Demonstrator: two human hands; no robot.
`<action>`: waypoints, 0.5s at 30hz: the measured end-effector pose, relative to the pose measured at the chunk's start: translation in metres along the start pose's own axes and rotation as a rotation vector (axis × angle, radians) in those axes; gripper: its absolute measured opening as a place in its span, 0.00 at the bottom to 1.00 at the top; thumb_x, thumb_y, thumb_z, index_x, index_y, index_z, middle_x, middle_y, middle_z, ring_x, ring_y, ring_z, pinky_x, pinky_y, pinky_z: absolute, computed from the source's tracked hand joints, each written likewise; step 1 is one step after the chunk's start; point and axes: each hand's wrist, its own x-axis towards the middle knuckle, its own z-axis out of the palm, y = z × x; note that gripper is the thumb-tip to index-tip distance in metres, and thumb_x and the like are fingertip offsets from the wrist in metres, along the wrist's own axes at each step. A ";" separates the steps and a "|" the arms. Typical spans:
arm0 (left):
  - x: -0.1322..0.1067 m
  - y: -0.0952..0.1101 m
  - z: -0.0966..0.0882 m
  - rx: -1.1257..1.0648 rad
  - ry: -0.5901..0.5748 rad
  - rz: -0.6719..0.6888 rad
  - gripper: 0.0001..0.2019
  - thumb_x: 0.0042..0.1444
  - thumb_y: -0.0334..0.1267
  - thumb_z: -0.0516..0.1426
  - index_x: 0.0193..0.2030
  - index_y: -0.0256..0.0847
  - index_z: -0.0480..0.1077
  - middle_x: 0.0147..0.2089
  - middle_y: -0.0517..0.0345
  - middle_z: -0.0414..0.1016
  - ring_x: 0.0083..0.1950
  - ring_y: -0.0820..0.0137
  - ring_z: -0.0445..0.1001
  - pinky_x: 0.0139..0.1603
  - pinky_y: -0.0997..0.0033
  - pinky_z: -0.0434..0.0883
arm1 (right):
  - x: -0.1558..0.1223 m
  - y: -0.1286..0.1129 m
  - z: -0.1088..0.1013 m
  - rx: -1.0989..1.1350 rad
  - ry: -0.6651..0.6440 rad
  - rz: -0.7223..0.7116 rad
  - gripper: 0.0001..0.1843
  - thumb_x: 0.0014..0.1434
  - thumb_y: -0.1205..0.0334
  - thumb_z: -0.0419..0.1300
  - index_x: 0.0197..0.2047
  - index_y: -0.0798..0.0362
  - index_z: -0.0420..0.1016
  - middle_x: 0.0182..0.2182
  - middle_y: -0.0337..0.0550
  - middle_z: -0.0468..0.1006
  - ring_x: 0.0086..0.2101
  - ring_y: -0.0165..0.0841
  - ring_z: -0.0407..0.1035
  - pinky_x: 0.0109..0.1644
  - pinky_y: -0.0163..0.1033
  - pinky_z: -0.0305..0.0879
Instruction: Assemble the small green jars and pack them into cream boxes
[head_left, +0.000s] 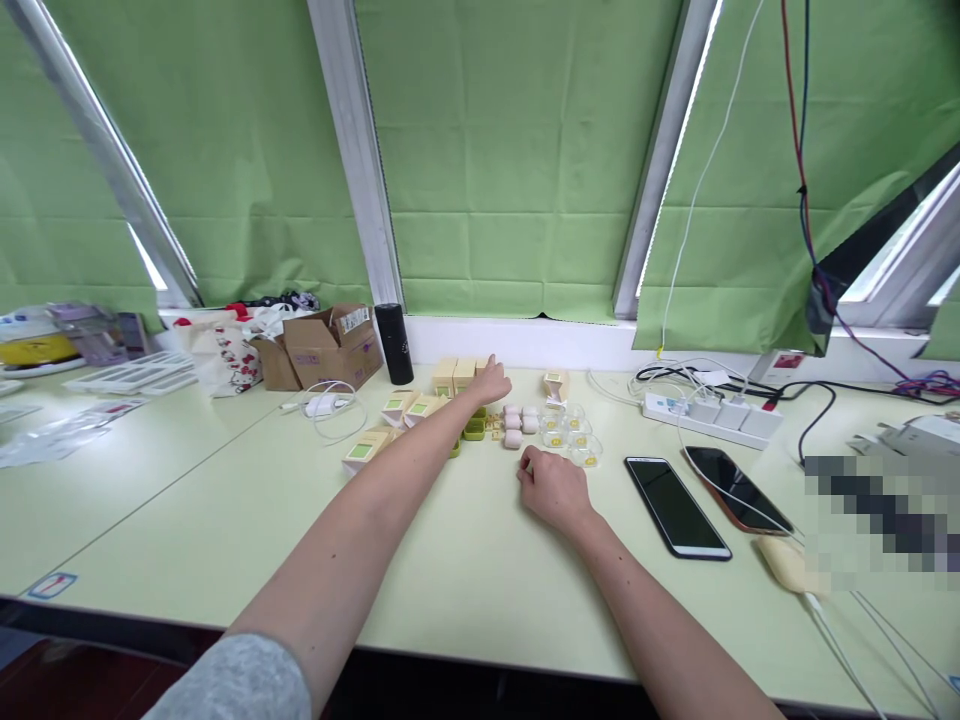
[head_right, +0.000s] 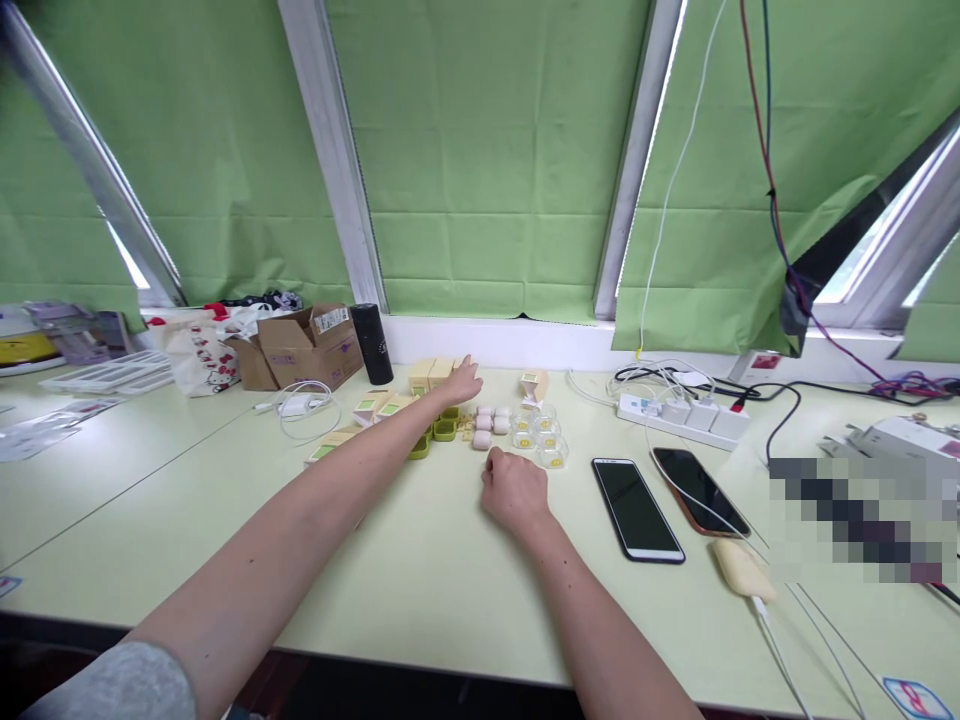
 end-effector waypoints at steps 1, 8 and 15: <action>-0.004 0.001 -0.006 -0.034 0.036 0.005 0.31 0.67 0.40 0.49 0.75 0.34 0.57 0.82 0.40 0.47 0.82 0.54 0.53 0.76 0.57 0.59 | 0.000 0.000 -0.001 0.002 -0.004 0.003 0.09 0.68 0.60 0.56 0.48 0.47 0.75 0.44 0.46 0.85 0.44 0.41 0.79 0.40 0.39 0.60; -0.061 0.005 -0.044 -0.250 0.255 0.078 0.23 0.69 0.36 0.48 0.68 0.38 0.67 0.69 0.47 0.75 0.63 0.65 0.78 0.65 0.67 0.73 | -0.002 -0.002 -0.005 0.012 -0.011 0.006 0.09 0.68 0.62 0.56 0.48 0.48 0.76 0.45 0.46 0.85 0.44 0.41 0.79 0.40 0.39 0.60; -0.138 -0.007 -0.057 -0.460 0.408 0.109 0.13 0.65 0.37 0.54 0.49 0.40 0.79 0.48 0.53 0.86 0.49 0.64 0.84 0.54 0.67 0.77 | -0.002 -0.003 -0.005 0.007 -0.019 0.018 0.08 0.68 0.61 0.57 0.47 0.48 0.76 0.45 0.45 0.85 0.44 0.41 0.79 0.38 0.38 0.58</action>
